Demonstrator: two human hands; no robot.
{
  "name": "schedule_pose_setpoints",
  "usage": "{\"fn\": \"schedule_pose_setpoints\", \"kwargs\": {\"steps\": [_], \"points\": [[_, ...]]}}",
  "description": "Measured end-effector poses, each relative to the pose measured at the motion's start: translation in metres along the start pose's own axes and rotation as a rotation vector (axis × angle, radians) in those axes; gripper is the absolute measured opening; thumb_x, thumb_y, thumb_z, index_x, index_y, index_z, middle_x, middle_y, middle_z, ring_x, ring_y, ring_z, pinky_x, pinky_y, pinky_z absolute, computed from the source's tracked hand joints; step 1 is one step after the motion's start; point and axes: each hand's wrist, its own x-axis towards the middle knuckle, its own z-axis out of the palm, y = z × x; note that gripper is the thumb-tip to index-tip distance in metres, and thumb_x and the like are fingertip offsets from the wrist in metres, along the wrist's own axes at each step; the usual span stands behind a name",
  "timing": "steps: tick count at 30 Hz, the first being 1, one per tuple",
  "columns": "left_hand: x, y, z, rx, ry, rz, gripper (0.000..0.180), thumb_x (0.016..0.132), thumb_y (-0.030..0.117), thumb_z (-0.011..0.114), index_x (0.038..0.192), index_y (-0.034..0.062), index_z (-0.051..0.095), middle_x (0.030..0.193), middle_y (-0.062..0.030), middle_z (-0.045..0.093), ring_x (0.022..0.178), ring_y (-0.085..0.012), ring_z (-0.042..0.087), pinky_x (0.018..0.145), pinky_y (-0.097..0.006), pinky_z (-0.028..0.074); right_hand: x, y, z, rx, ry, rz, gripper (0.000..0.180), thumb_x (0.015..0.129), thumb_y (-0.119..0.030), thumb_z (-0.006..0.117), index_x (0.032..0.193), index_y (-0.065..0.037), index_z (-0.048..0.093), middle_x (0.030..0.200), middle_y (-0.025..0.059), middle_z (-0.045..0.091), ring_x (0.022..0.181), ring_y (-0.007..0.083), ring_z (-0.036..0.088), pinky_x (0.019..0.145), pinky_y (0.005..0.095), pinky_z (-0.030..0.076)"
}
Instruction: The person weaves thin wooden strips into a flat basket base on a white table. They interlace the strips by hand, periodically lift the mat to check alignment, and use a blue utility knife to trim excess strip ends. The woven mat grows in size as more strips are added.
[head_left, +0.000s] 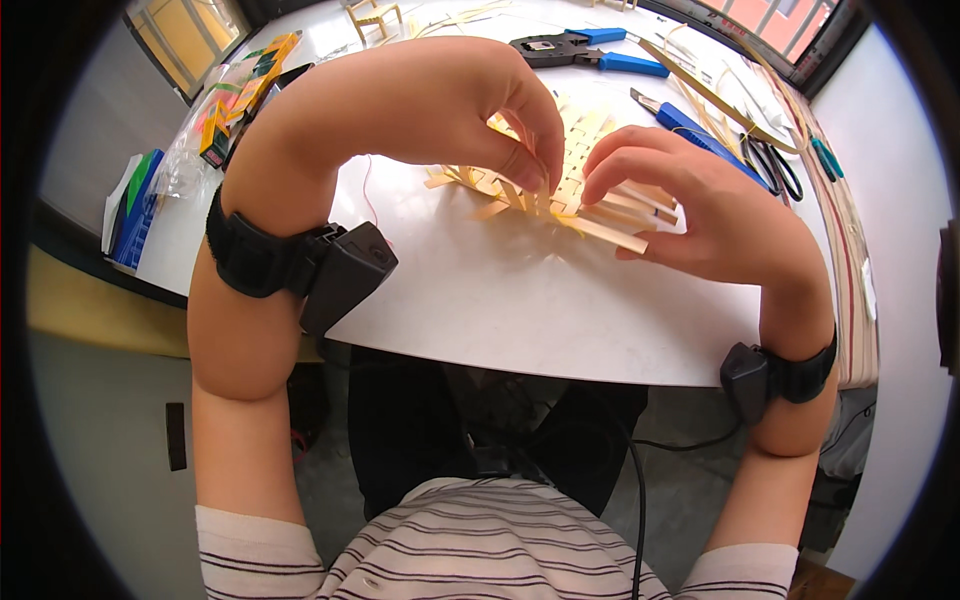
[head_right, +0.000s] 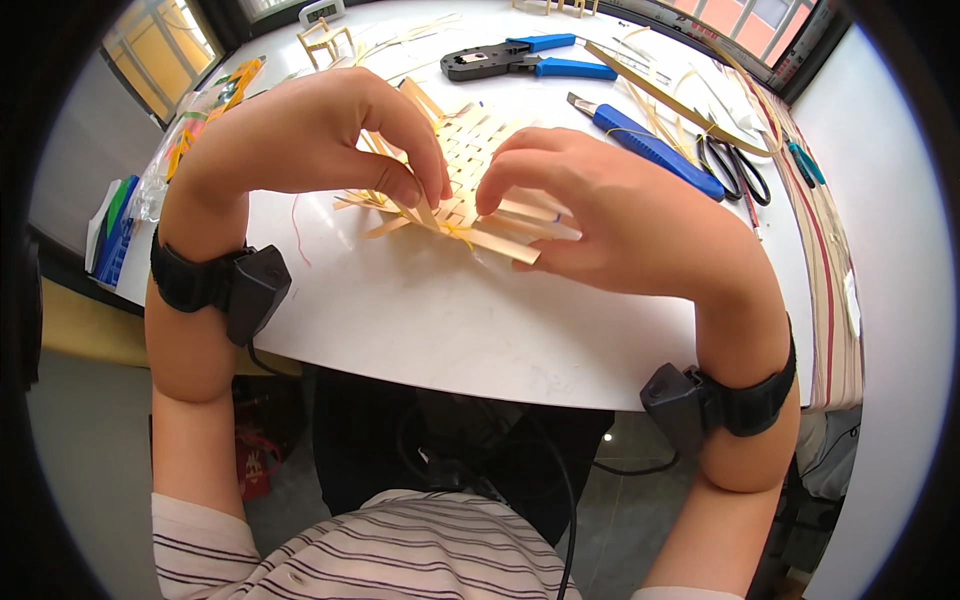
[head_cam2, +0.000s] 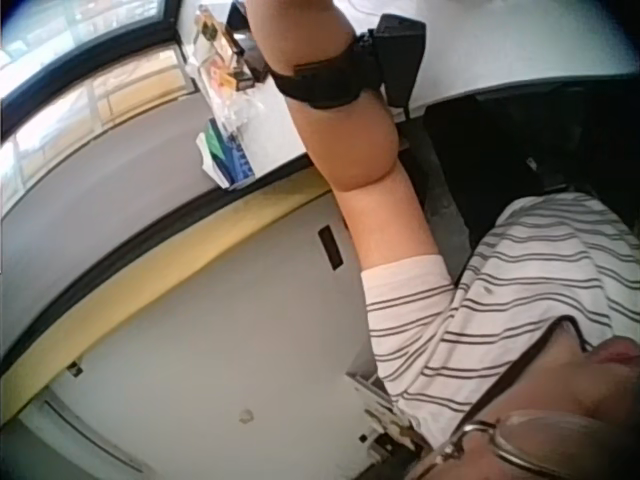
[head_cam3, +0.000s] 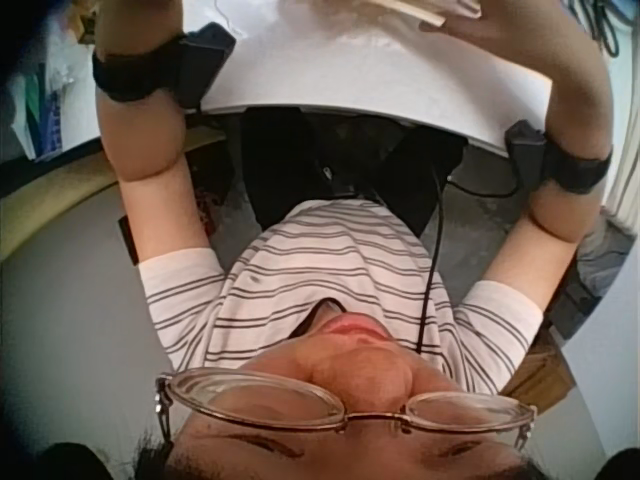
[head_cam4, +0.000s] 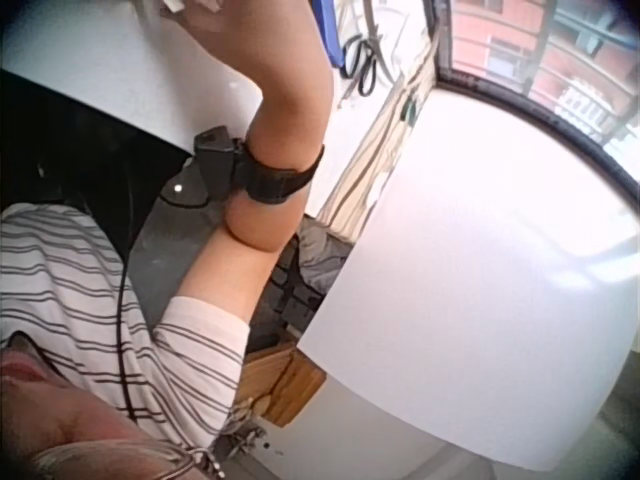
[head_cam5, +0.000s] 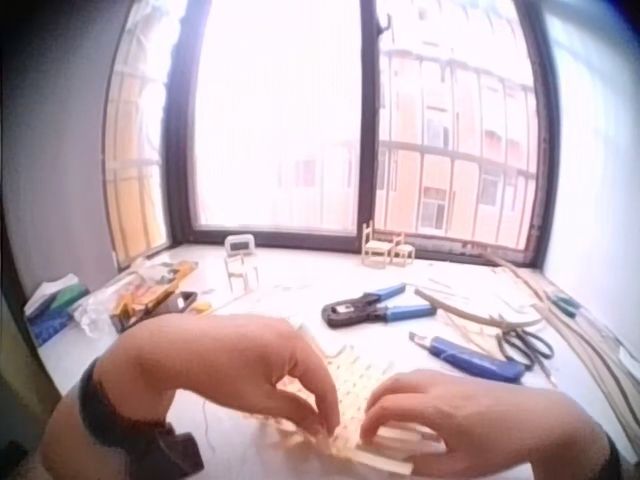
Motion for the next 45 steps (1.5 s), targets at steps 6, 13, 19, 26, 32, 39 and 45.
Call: {"fn": "schedule_pose_setpoints", "kwargs": {"steps": [6, 13, 19, 26, 32, 39, 45], "points": [[-0.001, 0.002, 0.004, 0.007, -0.088, -0.076, 0.013, 0.088, 0.012, 0.073, 0.098, 0.0042, 0.077, 0.094, -0.0059, 0.076, 0.089, -0.0171, 0.070, 0.086, -0.032, 0.053, 0.002, -0.006, 0.011, -0.024, -0.034, -0.024, 0.046, 0.074, -0.008, 0.083, 0.115, -0.007, 0.063, 0.126, 0.0128, 0.058, 0.119, 0.0337, 0.054, 0.099, 0.0405, 0.048], [-0.002, 0.000, 0.004, -0.024, -0.096, -0.097, 0.018, 0.090, 0.020, 0.072, 0.099, 0.0053, 0.076, 0.095, -0.0072, 0.076, 0.091, -0.0189, 0.070, 0.086, -0.033, 0.052, 0.002, -0.008, 0.013, 0.041, -0.018, -0.055, 0.043, 0.077, -0.007, 0.079, 0.117, -0.006, 0.062, 0.128, 0.0130, 0.056, 0.119, 0.0331, 0.054, 0.095, 0.0395, 0.051], [-0.006, 0.008, 0.000, 0.036, -0.147, -0.146, 0.030, 0.085, 0.032, 0.077, 0.101, 0.0062, 0.075, 0.096, -0.0063, 0.074, 0.093, -0.0200, 0.068, 0.086, -0.033, 0.052, 0.002, -0.001, 0.012, 0.001, -0.054, -0.040, 0.044, 0.078, -0.008, 0.078, 0.119, -0.006, 0.061, 0.133, 0.0123, 0.055, 0.121, 0.0326, 0.054, 0.097, 0.0390, 0.051], [-0.002, 0.012, 0.010, 0.107, -0.133, -0.157, 0.023, 0.080, 0.024, 0.076, 0.096, 0.0072, 0.073, 0.095, -0.0053, 0.072, 0.095, -0.0216, 0.066, 0.084, -0.033, 0.052, -0.001, -0.003, 0.010, 0.000, -0.085, 0.017, 0.045, 0.078, -0.009, 0.078, 0.120, -0.005, 0.060, 0.135, 0.0120, 0.055, 0.119, 0.0329, 0.056, 0.099, 0.0395, 0.049], [-0.006, 0.008, 0.016, 0.195, -0.088, -0.094, 0.022, 0.079, 0.021, 0.075, 0.096, 0.0066, 0.072, 0.096, -0.0066, 0.072, 0.095, -0.0230, 0.066, 0.082, -0.036, 0.053, -0.002, -0.004, 0.009, -0.008, -0.080, 0.002, 0.048, 0.078, -0.011, 0.080, 0.120, -0.005, 0.060, 0.135, 0.0115, 0.055, 0.120, 0.0331, 0.055, 0.100, 0.0398, 0.049], [-0.001, 0.007, 0.001, -0.028, 0.044, -0.062, 0.014, 0.089, 0.013, 0.069, 0.098, 0.0024, 0.070, 0.092, -0.0059, 0.072, 0.084, -0.0141, 0.069, 0.080, -0.031, 0.056, -0.001, 0.003, -0.011, 0.094, 0.049, -0.055, 0.074, 0.074, -0.039, 0.088, 0.130, 0.000, 0.060, 0.131, 0.0143, 0.062, 0.122, 0.0278, 0.060, 0.108, 0.0402, 0.045], [0.001, 0.005, -0.012, -0.397, 0.280, -0.029, 0.024, 0.098, 0.024, 0.068, 0.105, 0.0009, 0.065, 0.090, -0.0032, 0.069, 0.082, -0.0068, 0.066, 0.072, -0.021, 0.056, -0.004, 0.007, -0.021, 0.260, 0.535, 0.009, 0.036, 0.086, -0.018, 0.081, 0.115, -0.001, 0.069, 0.103, 0.0075, 0.073, 0.098, 0.0156, 0.068, 0.091, 0.0299, 0.053]]}}
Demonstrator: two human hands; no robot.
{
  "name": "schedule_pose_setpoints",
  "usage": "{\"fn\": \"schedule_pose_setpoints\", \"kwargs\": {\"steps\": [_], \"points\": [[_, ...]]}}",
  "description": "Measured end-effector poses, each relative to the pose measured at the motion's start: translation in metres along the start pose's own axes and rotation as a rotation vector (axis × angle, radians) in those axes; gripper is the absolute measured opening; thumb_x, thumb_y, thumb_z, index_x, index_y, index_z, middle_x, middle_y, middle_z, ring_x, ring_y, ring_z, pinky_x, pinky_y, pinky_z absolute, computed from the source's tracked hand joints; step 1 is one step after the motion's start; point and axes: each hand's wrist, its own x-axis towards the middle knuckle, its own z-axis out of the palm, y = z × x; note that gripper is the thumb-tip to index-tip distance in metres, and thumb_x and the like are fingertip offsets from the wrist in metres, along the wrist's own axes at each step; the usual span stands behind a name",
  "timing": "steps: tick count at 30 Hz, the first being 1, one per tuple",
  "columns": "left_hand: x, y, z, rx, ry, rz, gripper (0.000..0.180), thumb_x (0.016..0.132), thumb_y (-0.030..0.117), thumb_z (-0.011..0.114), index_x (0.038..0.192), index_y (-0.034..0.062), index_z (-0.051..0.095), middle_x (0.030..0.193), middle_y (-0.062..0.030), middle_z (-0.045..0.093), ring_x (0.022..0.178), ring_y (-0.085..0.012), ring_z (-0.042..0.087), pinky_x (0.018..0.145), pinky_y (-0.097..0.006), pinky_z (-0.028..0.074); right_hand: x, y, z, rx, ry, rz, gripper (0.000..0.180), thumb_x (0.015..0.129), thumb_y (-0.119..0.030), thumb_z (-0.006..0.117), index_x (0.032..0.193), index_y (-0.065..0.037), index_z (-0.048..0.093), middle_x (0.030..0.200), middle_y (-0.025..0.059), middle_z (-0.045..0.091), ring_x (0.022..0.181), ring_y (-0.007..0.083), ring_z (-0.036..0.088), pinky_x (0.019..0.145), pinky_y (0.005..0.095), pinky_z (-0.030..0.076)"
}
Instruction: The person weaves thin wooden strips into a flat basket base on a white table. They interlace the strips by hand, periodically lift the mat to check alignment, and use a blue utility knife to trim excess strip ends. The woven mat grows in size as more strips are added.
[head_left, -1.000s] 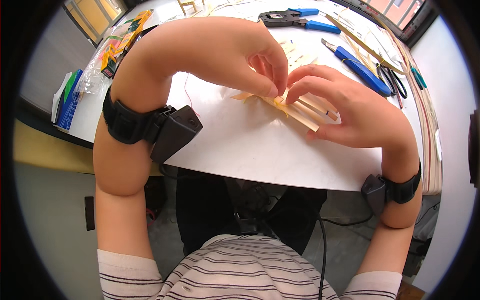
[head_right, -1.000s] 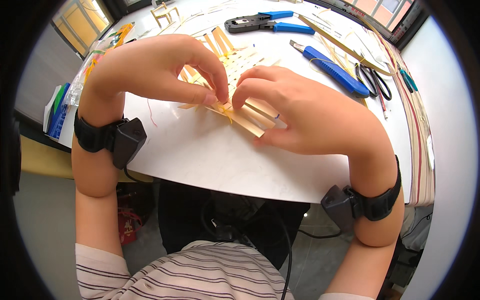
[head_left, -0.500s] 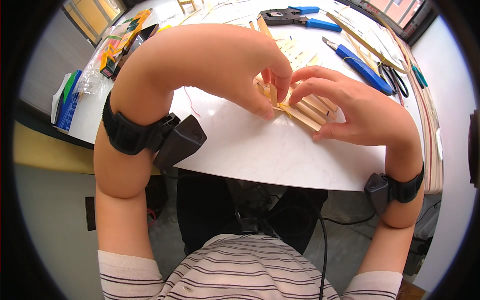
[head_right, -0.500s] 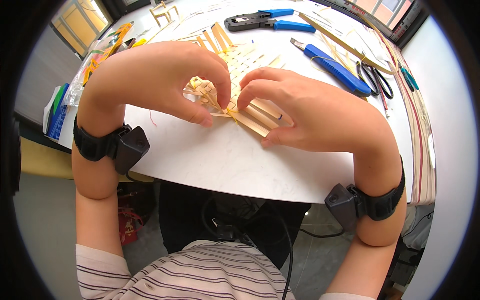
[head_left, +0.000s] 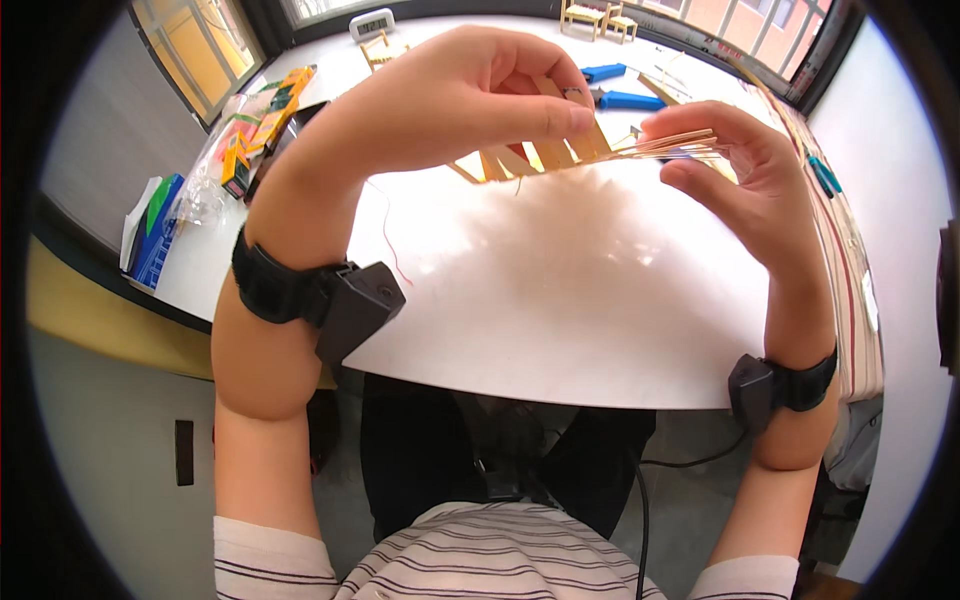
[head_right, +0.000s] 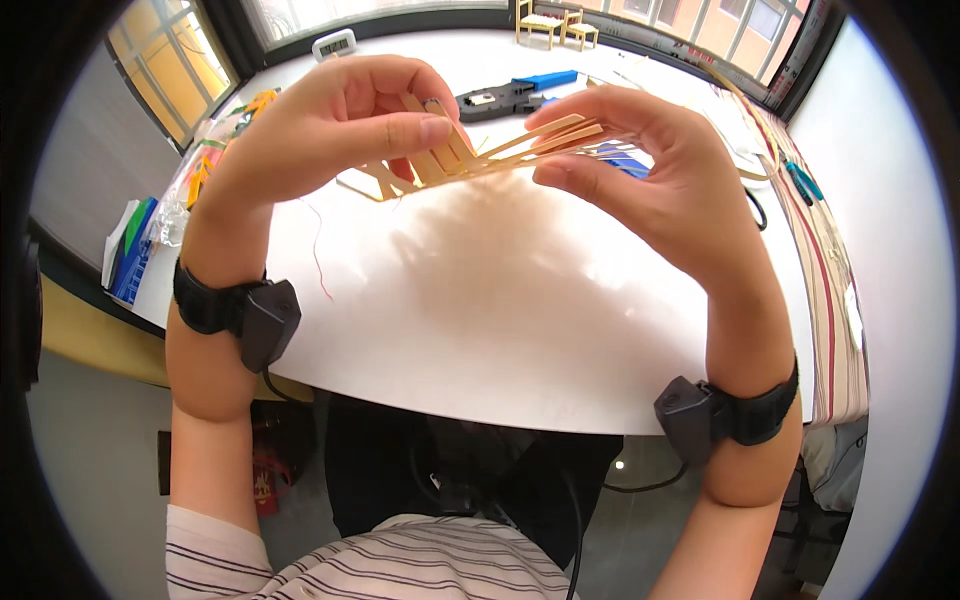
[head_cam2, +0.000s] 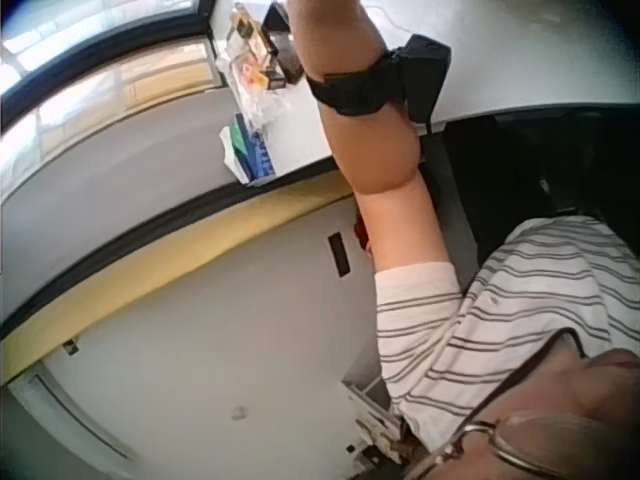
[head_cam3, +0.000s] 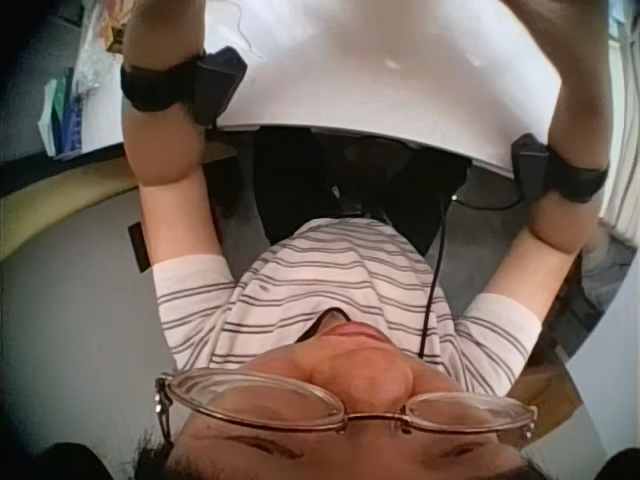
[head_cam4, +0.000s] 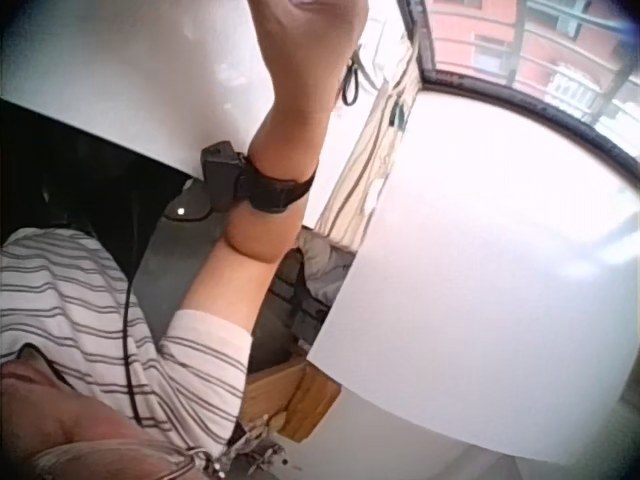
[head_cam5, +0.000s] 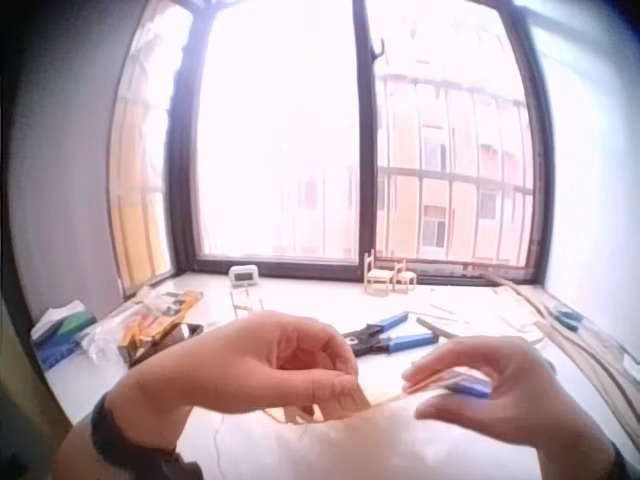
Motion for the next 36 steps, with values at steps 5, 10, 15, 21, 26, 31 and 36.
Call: {"fn": "schedule_pose_setpoints", "kwargs": {"steps": [5, 10, 15, 21, 26, 31, 36], "points": [[0.003, 0.002, 0.009, -0.212, 0.045, 0.067, 0.028, 0.097, 0.028, 0.069, 0.104, 0.0014, 0.064, 0.092, -0.0025, 0.068, 0.081, -0.0070, 0.066, 0.071, -0.023, 0.057, 0.002, -0.006, 0.005, -0.122, 0.250, -0.054, 0.027, 0.085, -0.013, 0.081, 0.108, -0.002, 0.071, 0.093, 0.0047, 0.073, 0.084, 0.0116, 0.067, 0.080, 0.0275, 0.053], [-0.002, 0.007, 0.012, -0.321, 0.125, 0.084, 0.024, 0.099, 0.027, 0.065, 0.105, 0.0035, 0.063, 0.093, -0.0020, 0.066, 0.084, -0.0062, 0.066, 0.072, -0.023, 0.058, 0.003, -0.015, 0.005, -0.037, 0.397, -0.168, 0.046, 0.085, -0.011, 0.081, 0.126, -0.003, 0.061, 0.086, 0.0037, 0.070, 0.084, 0.0111, 0.066, 0.088, 0.0279, 0.050], [0.003, 0.000, 0.013, -0.500, 0.059, 0.087, 0.019, 0.103, 0.024, 0.059, 0.107, 0.0063, 0.060, 0.104, 0.0003, 0.061, 0.092, -0.0052, 0.064, 0.077, -0.023, 0.058, 0.001, -0.002, -0.011, -0.071, 0.452, -0.115, 0.054, 0.092, -0.040, 0.074, 0.130, -0.003, 0.059, 0.102, 0.0079, 0.068, 0.104, 0.0172, 0.064, 0.100, 0.0365, 0.045], [0.005, -0.006, 0.013, -0.610, 0.060, 0.171, 0.017, 0.104, 0.023, 0.058, 0.109, 0.0069, 0.060, 0.109, -0.0005, 0.061, 0.098, -0.0059, 0.063, 0.086, -0.025, 0.055, 0.007, 0.004, -0.015, 0.080, 0.511, -0.016, 0.054, 0.094, -0.040, 0.073, 0.130, -0.002, 0.058, 0.105, 0.0097, 0.068, 0.107, 0.0179, 0.064, 0.098, 0.0344, 0.048], [0.008, -0.013, 0.017, -0.672, 0.131, 0.215, 0.022, 0.101, 0.025, 0.064, 0.111, 0.0056, 0.063, 0.101, -0.0009, 0.066, 0.096, -0.0083, 0.065, 0.087, -0.026, 0.054, 0.001, 0.015, -0.025, 0.261, 0.382, 0.103, 0.038, 0.096, -0.029, 0.072, 0.120, -0.001, 0.062, 0.104, 0.0074, 0.069, 0.098, 0.0131, 0.065, 0.091, 0.0290, 0.052], [0.006, -0.009, 0.007, -0.375, 0.172, 0.148, 0.022, 0.100, 0.023, 0.063, 0.114, 0.0055, 0.065, 0.109, -0.0040, 0.069, 0.103, -0.0108, 0.066, 0.093, -0.027, 0.052, -0.001, 0.012, -0.027, 0.279, 0.327, 0.168, 0.025, 0.095, -0.023, 0.073, 0.106, -0.002, 0.066, 0.093, 0.0033, 0.070, 0.086, 0.0078, 0.063, 0.084, 0.0259, 0.053], [0.004, -0.002, 0.006, -0.186, 0.242, 0.072, 0.028, 0.095, 0.025, 0.073, 0.110, 0.0027, 0.070, 0.108, -0.0075, 0.073, 0.102, -0.0129, 0.068, 0.094, -0.028, 0.052, -0.001, 0.007, -0.021, 0.261, 0.311, 0.177, 0.024, 0.096, -0.022, 0.073, 0.105, -0.002, 0.066, 0.089, 0.0017, 0.069, 0.081, 0.0060, 0.060, 0.077, 0.0234, 0.050]]}}
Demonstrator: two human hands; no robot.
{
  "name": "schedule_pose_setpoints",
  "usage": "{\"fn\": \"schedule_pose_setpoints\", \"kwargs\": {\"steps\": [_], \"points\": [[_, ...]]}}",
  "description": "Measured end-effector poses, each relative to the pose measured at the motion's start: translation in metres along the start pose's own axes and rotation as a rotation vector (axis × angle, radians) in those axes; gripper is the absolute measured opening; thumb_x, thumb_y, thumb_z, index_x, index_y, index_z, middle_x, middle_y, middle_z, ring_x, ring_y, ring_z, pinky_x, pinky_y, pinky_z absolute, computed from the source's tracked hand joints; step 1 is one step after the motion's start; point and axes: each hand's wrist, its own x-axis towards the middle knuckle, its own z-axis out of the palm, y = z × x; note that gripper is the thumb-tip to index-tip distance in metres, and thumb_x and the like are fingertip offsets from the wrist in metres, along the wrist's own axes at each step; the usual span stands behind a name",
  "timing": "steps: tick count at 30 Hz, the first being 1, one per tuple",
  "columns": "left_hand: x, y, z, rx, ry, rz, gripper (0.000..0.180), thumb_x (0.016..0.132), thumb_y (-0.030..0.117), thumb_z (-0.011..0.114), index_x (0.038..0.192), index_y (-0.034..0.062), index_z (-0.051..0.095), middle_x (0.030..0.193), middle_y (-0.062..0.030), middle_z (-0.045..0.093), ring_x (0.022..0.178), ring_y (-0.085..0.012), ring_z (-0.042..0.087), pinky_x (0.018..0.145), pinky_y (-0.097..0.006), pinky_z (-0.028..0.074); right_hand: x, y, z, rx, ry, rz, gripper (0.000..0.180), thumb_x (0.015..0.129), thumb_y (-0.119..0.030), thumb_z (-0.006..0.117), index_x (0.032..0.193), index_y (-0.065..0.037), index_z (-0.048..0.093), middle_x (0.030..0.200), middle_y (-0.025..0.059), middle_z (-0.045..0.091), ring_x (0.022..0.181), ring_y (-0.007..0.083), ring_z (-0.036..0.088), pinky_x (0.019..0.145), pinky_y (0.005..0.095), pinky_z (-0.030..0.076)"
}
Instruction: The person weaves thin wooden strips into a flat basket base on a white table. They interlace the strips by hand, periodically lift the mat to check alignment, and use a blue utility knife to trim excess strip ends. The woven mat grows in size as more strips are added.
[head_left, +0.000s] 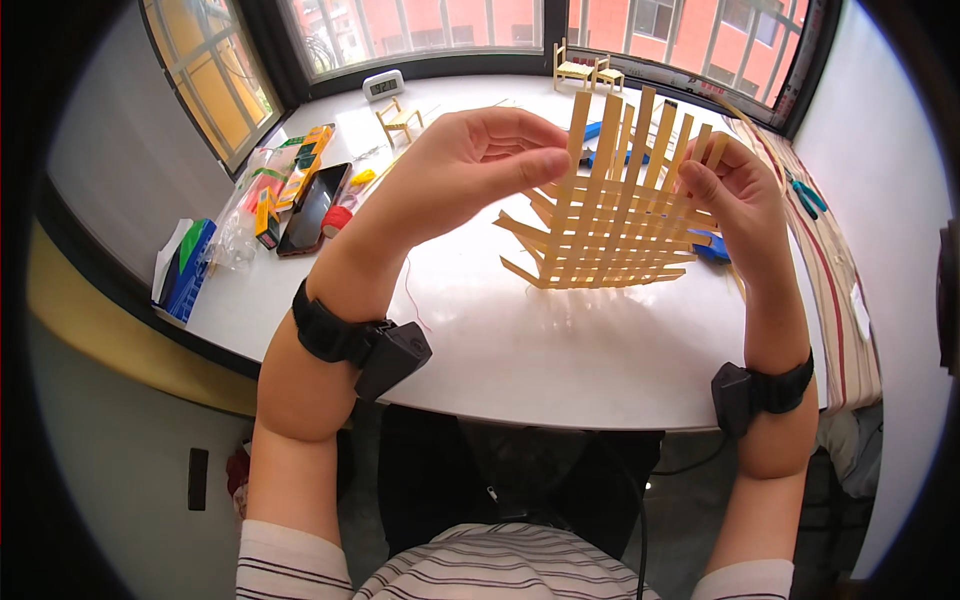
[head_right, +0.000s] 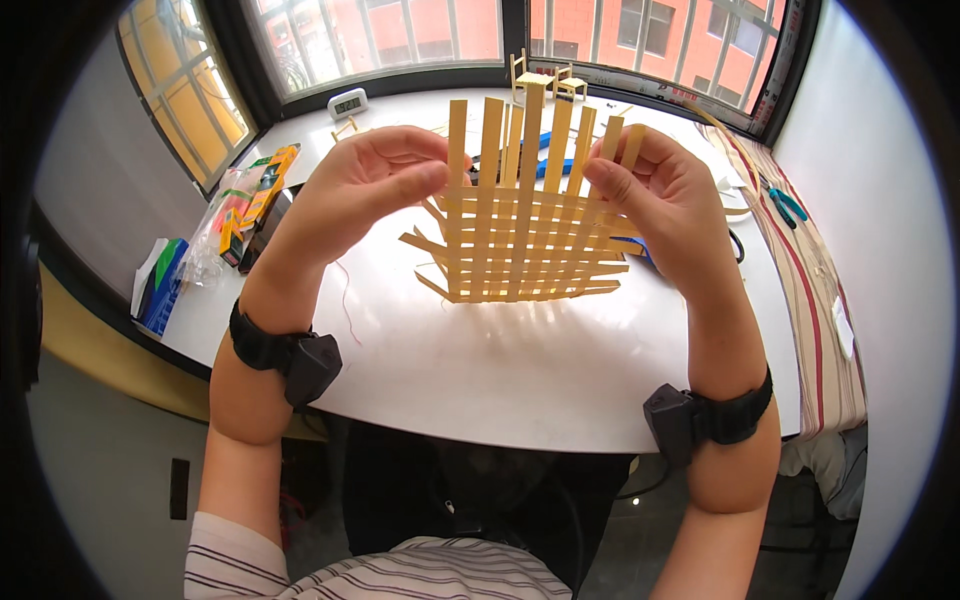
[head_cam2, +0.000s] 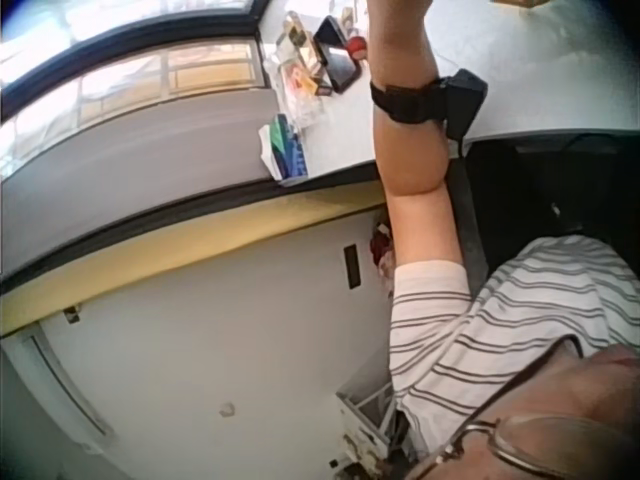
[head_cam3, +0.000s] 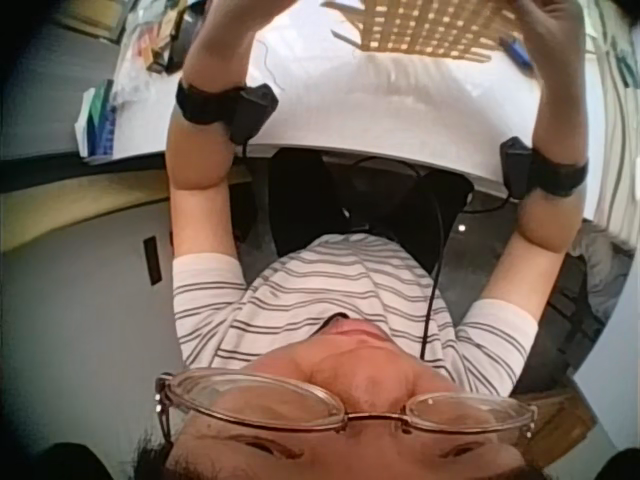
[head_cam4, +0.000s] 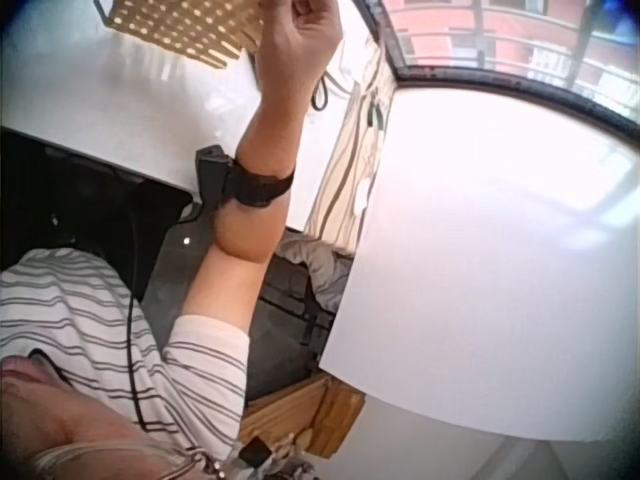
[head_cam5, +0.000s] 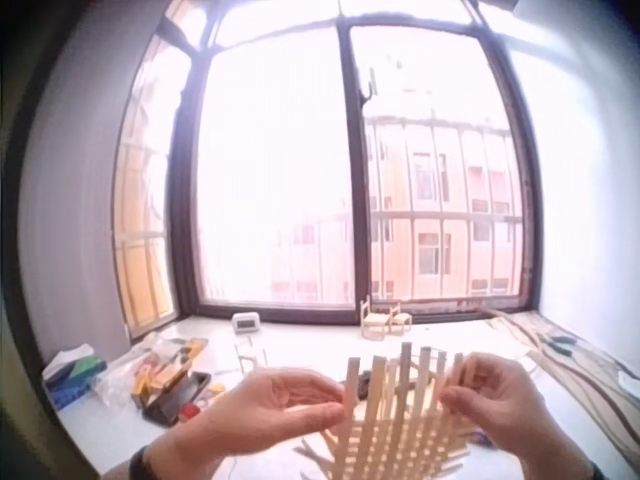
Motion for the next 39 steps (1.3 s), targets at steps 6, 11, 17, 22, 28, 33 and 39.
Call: {"fn": "schedule_pose_setpoints", "kwargs": {"steps": [6, 11, 17, 22, 28, 33, 39], "points": [[-0.001, -0.001, 0.005, 0.137, -0.024, -0.024, 0.024, 0.093, 0.022, 0.076, 0.106, 0.0032, 0.070, 0.103, -0.0047, 0.073, 0.099, -0.0117, 0.067, 0.092, -0.028, 0.053, -0.002, -0.001, 0.004, -0.006, 0.025, -0.011, 0.024, 0.096, -0.022, 0.072, 0.106, -0.001, 0.066, 0.088, 0.0017, 0.068, 0.080, 0.0057, 0.060, 0.075, 0.0227, 0.050], [0.000, -0.004, 0.005, 0.156, 0.039, -0.033, 0.021, 0.093, 0.023, 0.076, 0.102, 0.0056, 0.070, 0.095, -0.0004, 0.070, 0.097, -0.0094, 0.064, 0.088, -0.027, 0.052, -0.001, -0.002, 0.004, -0.036, 0.033, -0.046, 0.028, 0.096, -0.024, 0.072, 0.109, -0.001, 0.066, 0.095, 0.0038, 0.070, 0.089, 0.0087, 0.064, 0.083, 0.0252, 0.052], [0.002, -0.003, -0.005, -0.114, 0.038, -0.004, 0.023, 0.095, 0.027, 0.072, 0.101, 0.0053, 0.069, 0.098, -0.0008, 0.070, 0.096, -0.0095, 0.064, 0.092, -0.025, 0.047, 0.006, 0.003, -0.007, 0.049, 0.017, -0.005, 0.044, 0.095, -0.036, 0.072, 0.120, 0.000, 0.064, 0.106, 0.0067, 0.070, 0.101, 0.0133, 0.066, 0.093, 0.0273, 0.050], [0.005, -0.010, -0.018, -0.178, -0.137, -0.350, 0.023, 0.096, 0.029, 0.069, 0.100, 0.0067, 0.070, 0.086, 0.0041, 0.063, 0.079, -0.0040, 0.051, 0.075, -0.021, 0.039, 0.009, 0.005, -0.021, 0.154, -0.331, 0.323, 0.054, 0.098, -0.046, 0.064, 0.126, 0.000, 0.062, 0.103, 0.0074, 0.070, 0.095, 0.0140, 0.069, 0.089, 0.0271, 0.055], [0.006, -0.018, -0.009, -0.022, -0.316, -0.442, 0.027, 0.099, 0.034, 0.065, 0.104, 0.0078, 0.069, 0.085, 0.0061, 0.063, 0.077, -0.0020, 0.054, 0.068, -0.020, 0.045, 0.004, 0.011, 0.002, -0.039, -0.308, 0.261, 0.055, 0.100, -0.048, 0.061, 0.133, -0.004, 0.059, 0.104, 0.0075, 0.069, 0.094, 0.0123, 0.067, 0.088, 0.0272, 0.054], [0.005, -0.018, -0.002, -0.021, -0.335, -0.368, 0.030, 0.100, 0.037, 0.064, 0.105, 0.0088, 0.068, 0.088, 0.0056, 0.066, 0.079, -0.0025, 0.061, 0.068, -0.020, 0.050, -0.003, 0.011, 0.020, -0.047, -0.247, 0.186, 0.050, 0.100, -0.040, 0.063, 0.135, -0.004, 0.059, 0.105, 0.0087, 0.069, 0.098, 0.0125, 0.064, 0.090, 0.0283, 0.050], [0.005, -0.029, 0.005, -0.026, -0.370, -0.387, 0.036, 0.100, 0.039, 0.063, 0.114, 0.0066, 0.069, 0.095, 0.0021, 0.068, 0.086, -0.0049, 0.062, 0.074, -0.023, 0.051, -0.001, 0.009, 0.024, 0.207, -0.325, 0.462, 0.032, 0.092, -0.019, 0.076, 0.117, -0.003, 0.065, 0.097, 0.0037, 0.069, 0.082, 0.0098, 0.066, 0.069, 0.0232, 0.054]]}}
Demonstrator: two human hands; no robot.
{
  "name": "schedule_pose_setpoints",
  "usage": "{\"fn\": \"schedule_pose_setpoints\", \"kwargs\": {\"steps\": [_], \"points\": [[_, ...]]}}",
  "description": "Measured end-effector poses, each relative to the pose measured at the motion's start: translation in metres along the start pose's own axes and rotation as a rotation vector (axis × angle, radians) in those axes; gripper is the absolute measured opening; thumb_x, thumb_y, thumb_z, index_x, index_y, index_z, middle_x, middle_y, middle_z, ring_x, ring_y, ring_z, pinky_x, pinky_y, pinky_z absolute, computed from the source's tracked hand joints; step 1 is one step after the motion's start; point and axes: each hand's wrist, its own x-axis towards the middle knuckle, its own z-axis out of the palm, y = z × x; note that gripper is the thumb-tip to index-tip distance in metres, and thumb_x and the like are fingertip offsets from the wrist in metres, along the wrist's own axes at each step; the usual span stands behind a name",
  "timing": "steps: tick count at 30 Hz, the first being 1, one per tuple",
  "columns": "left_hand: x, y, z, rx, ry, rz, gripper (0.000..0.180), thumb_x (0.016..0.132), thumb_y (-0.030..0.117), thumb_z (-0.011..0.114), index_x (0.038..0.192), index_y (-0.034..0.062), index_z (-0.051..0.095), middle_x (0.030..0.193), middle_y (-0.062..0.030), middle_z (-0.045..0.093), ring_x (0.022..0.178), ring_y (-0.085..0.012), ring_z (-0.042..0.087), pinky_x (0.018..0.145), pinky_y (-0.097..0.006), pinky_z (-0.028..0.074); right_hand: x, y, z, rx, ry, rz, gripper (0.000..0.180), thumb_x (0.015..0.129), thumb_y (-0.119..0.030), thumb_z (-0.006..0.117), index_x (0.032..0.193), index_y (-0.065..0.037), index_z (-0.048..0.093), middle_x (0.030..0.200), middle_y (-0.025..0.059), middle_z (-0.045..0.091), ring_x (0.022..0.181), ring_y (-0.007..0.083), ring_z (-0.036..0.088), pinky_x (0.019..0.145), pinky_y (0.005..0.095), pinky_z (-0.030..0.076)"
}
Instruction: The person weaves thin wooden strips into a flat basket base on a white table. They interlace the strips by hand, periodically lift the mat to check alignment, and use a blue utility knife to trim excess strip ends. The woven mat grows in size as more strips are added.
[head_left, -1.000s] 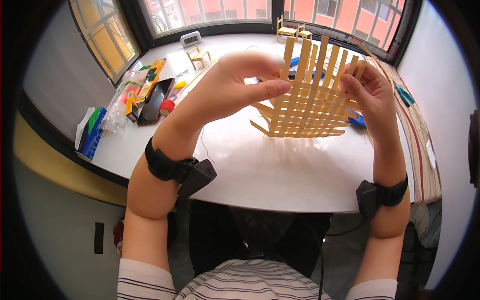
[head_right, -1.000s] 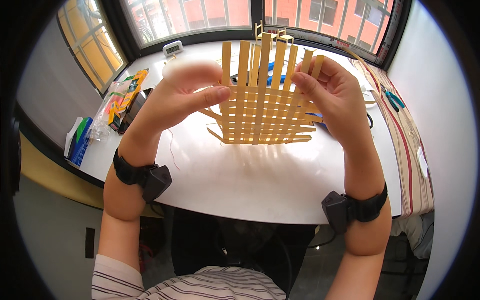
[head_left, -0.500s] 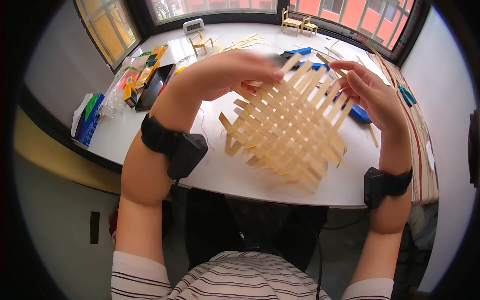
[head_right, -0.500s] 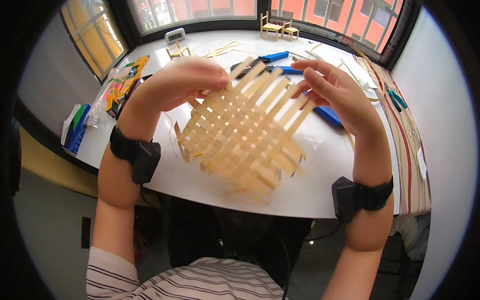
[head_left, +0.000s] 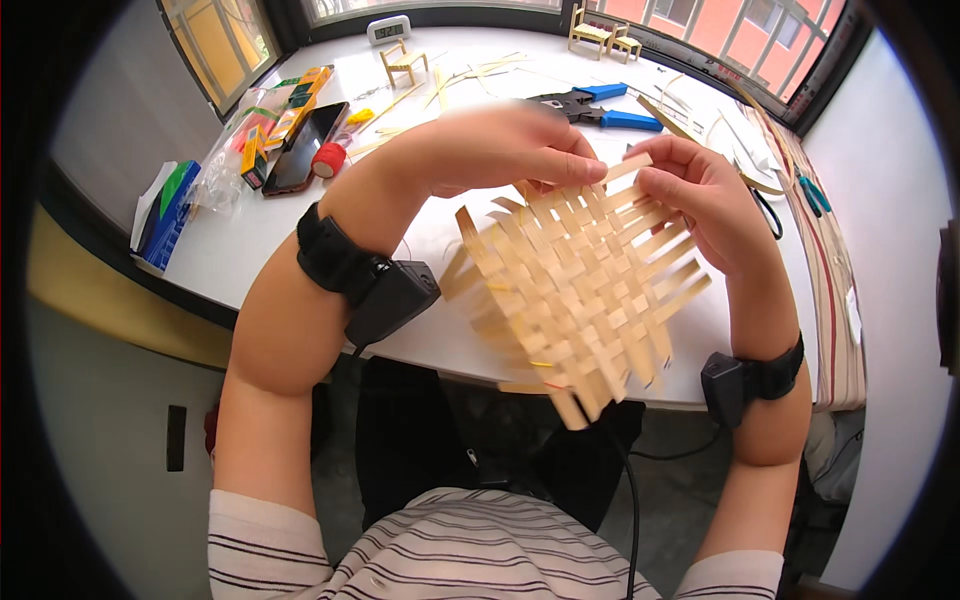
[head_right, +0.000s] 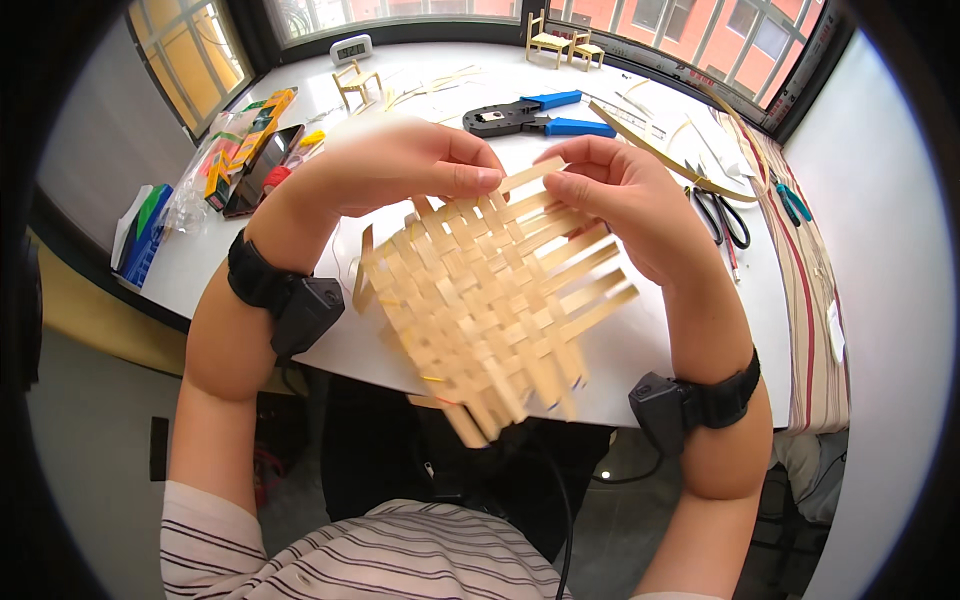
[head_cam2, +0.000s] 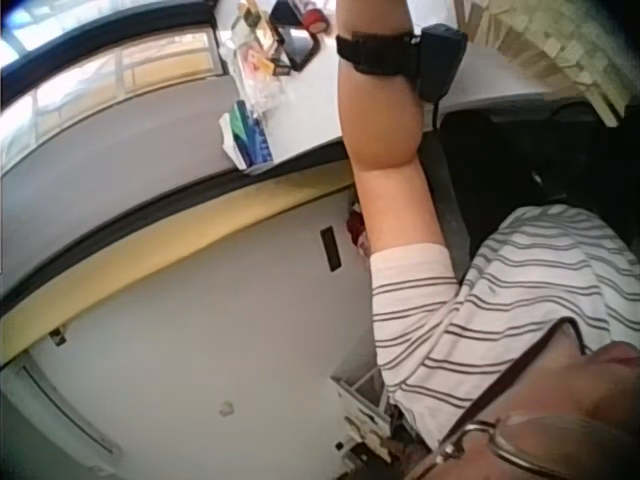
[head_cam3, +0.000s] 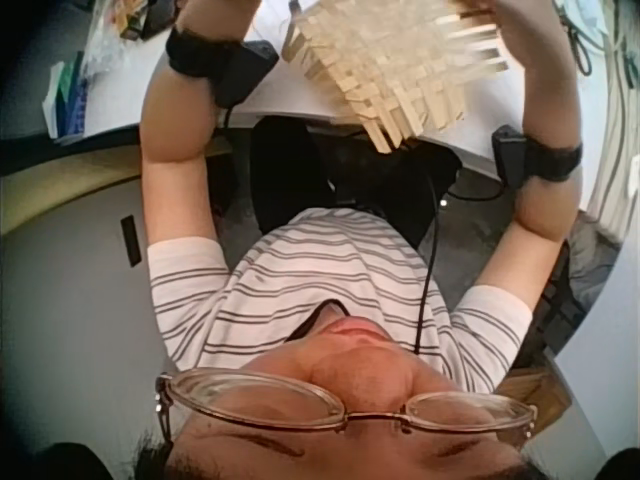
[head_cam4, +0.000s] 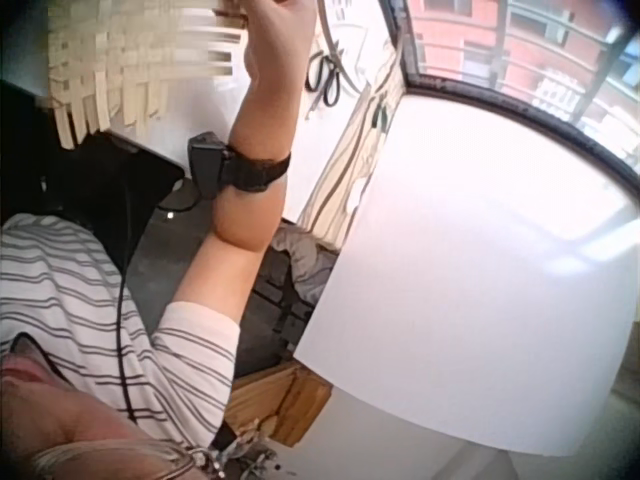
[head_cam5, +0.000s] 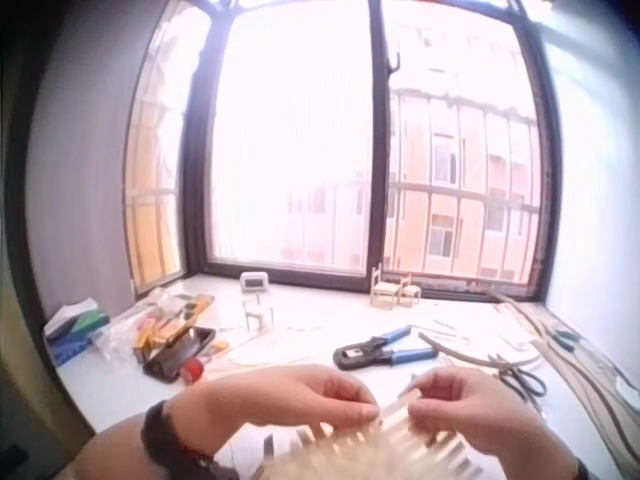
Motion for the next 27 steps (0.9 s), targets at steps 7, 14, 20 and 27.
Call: {"fn": "schedule_pose_setpoints", "kwargs": {"steps": [7, 14, 20, 27], "points": [[0.000, -0.010, -0.023, 0.446, 0.350, 0.031, 0.052, 0.100, 0.048, 0.062, 0.128, 0.0043, 0.065, 0.114, -0.0082, 0.069, 0.105, -0.0160, 0.063, 0.090, -0.031, 0.051, 0.011, 0.024, -0.006, 0.125, 0.210, -0.037, 0.019, 0.092, -0.015, 0.075, 0.103, -0.006, 0.063, 0.091, 0.0013, 0.066, 0.079, 0.0097, 0.065, 0.070, 0.0268, 0.058], [-0.012, 0.005, -0.019, 0.427, 0.663, 0.233, 0.078, 0.092, 0.069, 0.058, 0.136, 0.0044, 0.058, 0.127, -0.0141, 0.065, 0.118, -0.0260, 0.063, 0.099, -0.035, 0.050, 0.004, 0.007, -0.010, 0.024, 0.388, -0.548, 0.013, 0.097, -0.011, 0.068, 0.107, -0.006, 0.061, 0.093, 0.0066, 0.070, 0.092, 0.0151, 0.070, 0.079, 0.0294, 0.058], [-0.029, 0.027, -0.028, 0.590, 0.463, 0.583, 0.038, 0.086, 0.017, 0.081, 0.121, 0.0048, 0.069, 0.096, -0.0038, 0.070, 0.085, -0.0114, 0.064, 0.084, -0.030, 0.056, -0.006, -0.011, -0.009, -0.235, 0.317, -0.912, 0.009, 0.093, -0.001, 0.069, 0.099, -0.003, 0.063, 0.100, 0.0124, 0.072, 0.099, 0.0204, 0.070, 0.091, 0.0343, 0.055], [-0.049, 0.046, -0.013, 0.760, 0.437, 0.822, 0.041, 0.086, 0.011, 0.077, 0.126, 0.0052, 0.068, 0.095, -0.0065, 0.071, 0.076, -0.0119, 0.063, 0.084, -0.030, 0.057, -0.024, -0.029, -0.010, -0.531, 0.194, -1.065, 0.012, 0.090, 0.002, 0.070, 0.098, -0.003, 0.064, 0.102, 0.0131, 0.071, 0.100, 0.0240, 0.070, 0.092, 0.0378, 0.054]]}}
